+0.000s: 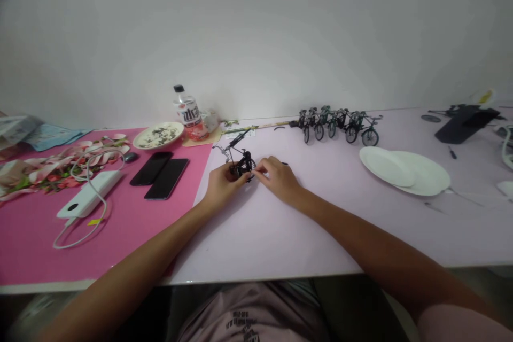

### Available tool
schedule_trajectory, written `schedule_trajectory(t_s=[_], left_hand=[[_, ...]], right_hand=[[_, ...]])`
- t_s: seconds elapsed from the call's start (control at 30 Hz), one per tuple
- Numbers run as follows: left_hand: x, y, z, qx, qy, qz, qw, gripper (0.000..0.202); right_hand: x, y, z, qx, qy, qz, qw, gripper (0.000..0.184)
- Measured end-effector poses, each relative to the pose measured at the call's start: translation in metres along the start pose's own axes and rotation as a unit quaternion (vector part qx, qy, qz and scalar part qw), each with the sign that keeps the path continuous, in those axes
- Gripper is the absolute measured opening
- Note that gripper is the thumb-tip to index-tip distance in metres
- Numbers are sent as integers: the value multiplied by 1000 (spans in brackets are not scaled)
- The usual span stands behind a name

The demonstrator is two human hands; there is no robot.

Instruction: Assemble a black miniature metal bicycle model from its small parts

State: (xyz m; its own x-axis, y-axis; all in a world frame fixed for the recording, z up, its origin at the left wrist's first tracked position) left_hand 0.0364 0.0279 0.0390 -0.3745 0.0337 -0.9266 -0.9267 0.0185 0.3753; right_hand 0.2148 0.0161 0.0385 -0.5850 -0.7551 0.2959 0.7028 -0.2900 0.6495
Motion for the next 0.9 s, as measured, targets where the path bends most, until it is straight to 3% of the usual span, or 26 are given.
schedule_trajectory(t_s=[0.17, 0.3, 0.4, 0.53, 0.6, 0.9], left_hand=[[2, -3, 0, 7, -9, -5, 1000, 39], [2, -5, -2, 16, -20, -5, 1000, 36], [0, -1, -4, -15, -26, 36, 999, 34], [-7, 4, -6, -44, -52, 62, 996, 33], [-9, 5, -7, -51, -66, 64, 994, 29], [-12, 5, -9, -38, -128, 20, 991, 24]], right_hand=[[-2, -2, 0, 23, -35, -26, 999, 35], [1, -1, 0, 42, -41, 13, 998, 47], [3, 1, 0, 35, -48, 45, 997, 42], [7, 3, 0, -12, -24, 72, 997, 14], [8, 3, 0, -27, -14, 78, 997, 8], [1, -2, -2, 11, -24, 98, 995, 32]])
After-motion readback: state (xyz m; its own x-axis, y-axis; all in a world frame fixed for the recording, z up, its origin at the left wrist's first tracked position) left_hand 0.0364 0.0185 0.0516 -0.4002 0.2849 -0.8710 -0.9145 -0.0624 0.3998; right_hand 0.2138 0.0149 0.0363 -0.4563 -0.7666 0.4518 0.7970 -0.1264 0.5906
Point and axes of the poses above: each hand's wrist, its own z-axis towards the middle knuckle, its own y-axis out of the back of the hand, x = y × z, the point moved 5 cm from there along z, towards the middle knuckle, and after that the axes turned 14 degrees about y, right-handed, at the moved point
